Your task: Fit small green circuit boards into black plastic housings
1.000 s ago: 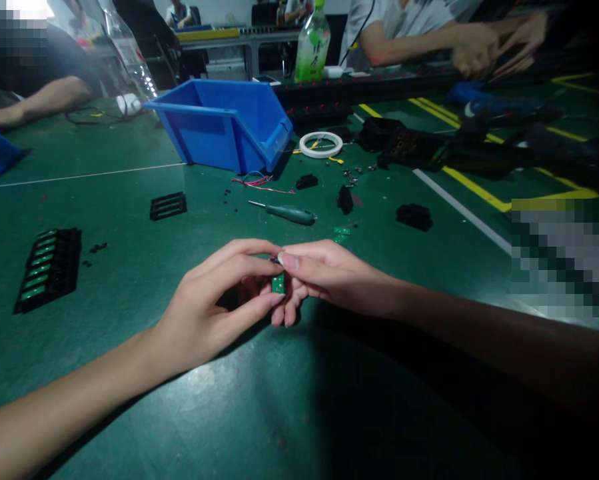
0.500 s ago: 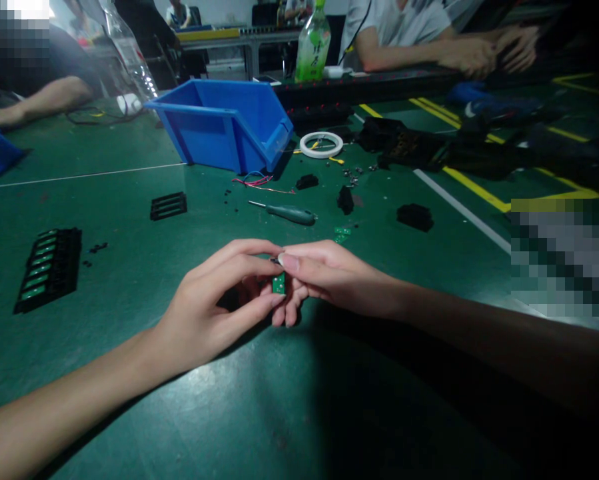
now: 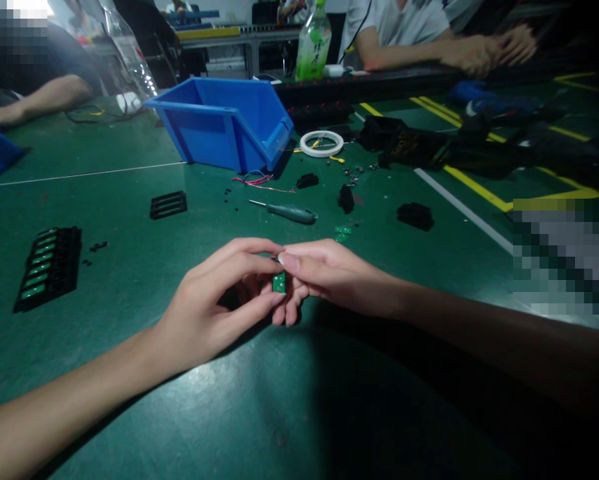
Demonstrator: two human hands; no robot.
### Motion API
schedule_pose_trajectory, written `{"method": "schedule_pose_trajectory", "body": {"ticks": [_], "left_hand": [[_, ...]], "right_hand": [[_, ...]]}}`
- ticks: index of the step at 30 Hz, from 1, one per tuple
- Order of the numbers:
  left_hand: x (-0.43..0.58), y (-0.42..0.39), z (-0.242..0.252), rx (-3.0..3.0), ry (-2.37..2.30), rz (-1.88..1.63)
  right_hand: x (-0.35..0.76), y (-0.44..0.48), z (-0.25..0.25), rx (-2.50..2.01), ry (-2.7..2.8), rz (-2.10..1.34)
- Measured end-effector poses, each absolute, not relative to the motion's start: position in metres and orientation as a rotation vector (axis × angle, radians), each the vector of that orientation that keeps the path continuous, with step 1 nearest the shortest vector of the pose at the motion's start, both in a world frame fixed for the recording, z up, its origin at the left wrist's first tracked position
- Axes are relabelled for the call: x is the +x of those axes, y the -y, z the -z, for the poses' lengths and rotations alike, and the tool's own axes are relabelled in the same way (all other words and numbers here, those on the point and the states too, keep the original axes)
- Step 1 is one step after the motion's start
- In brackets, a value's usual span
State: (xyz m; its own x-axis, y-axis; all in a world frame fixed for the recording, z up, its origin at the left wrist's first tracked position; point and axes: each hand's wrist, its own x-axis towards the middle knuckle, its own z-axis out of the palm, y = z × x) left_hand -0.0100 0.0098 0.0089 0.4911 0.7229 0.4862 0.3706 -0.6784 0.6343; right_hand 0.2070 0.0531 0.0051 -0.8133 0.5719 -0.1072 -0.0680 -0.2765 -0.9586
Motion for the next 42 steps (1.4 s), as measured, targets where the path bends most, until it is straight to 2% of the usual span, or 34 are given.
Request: {"method": "schedule_pose_trajectory", "body": {"ticks": [42], "left_hand": [[-0.0090,-0.0098,-0.0096,2.272,-0.909,-1.052]], "right_hand": [[0.2067,-0.0533,-0.0065,-0.648,1.599,-2.119]]}}
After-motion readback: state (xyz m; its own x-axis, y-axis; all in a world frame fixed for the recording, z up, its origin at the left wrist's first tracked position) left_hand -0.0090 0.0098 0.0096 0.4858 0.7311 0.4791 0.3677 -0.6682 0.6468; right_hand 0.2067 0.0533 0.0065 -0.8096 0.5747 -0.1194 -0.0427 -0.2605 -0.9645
